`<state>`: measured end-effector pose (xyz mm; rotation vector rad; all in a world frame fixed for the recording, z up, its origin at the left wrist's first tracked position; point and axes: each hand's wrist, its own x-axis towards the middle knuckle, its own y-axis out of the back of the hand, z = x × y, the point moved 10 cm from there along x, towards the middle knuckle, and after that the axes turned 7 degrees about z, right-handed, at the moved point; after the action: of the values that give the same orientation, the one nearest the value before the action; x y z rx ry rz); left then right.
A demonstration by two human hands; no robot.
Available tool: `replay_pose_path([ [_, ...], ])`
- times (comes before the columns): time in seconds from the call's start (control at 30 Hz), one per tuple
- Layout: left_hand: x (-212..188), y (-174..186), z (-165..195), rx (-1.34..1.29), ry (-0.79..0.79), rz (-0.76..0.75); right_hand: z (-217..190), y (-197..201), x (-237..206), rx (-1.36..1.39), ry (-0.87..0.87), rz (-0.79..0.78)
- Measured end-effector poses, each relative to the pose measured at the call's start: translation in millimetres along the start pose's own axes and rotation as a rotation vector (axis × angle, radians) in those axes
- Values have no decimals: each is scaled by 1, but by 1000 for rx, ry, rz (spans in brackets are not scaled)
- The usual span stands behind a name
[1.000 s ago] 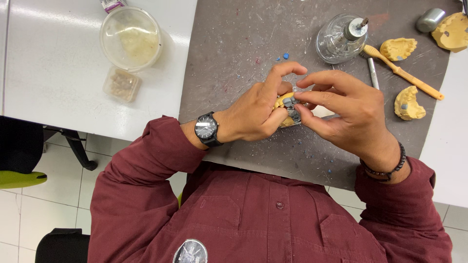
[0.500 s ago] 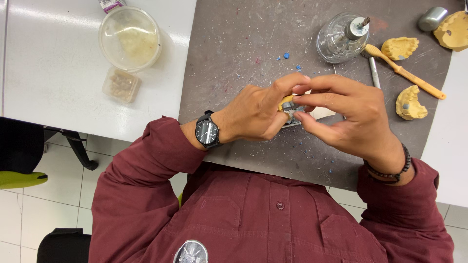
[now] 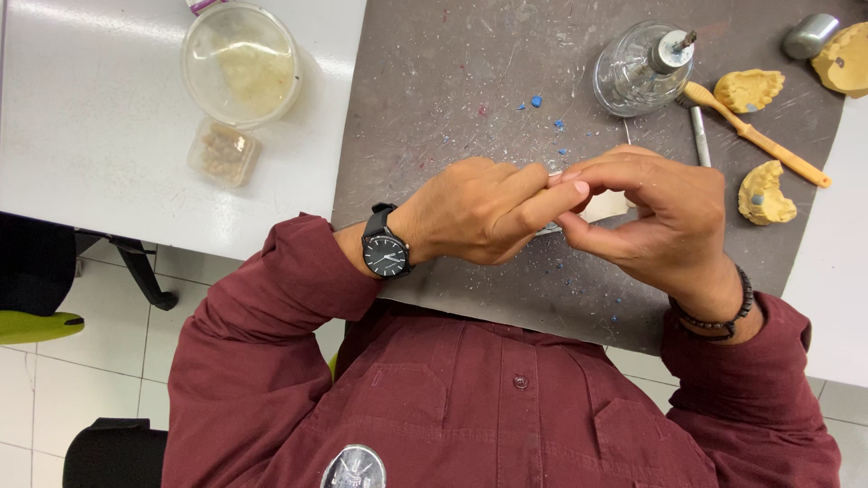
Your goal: The person holds a yellow dental stone model of a dental arch and applies and shapes a blue-gray material onto it. They scoop material from a small box, press it onto the model by hand, and use a metal wax spatula to carve and smooth the added material, repeating the process across the arch.
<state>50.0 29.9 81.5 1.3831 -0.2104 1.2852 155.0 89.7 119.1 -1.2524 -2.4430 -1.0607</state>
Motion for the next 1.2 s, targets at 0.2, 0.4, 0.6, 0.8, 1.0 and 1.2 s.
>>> replay_pose_path([
  [0.2,1,3,5,47,-24,5,-4,0,1,-7,46,3],
  [0.4,-3,-3,-6,-98,79,34,-4,1,5,16,9,25],
  [0.6,-14,-5,-49,-400,659,106,0,11,12,53,-77,110],
  [0.8,-9,-13,-56,-1095,959,202,-12,0,11,-287,67,106],
  [1.0,-8,-22,-50,-1280,978,241,2,16,4,-214,-24,212],
  [1.2,1,21,-41,-545,502,282,27,9,-11,353,-205,16],
])
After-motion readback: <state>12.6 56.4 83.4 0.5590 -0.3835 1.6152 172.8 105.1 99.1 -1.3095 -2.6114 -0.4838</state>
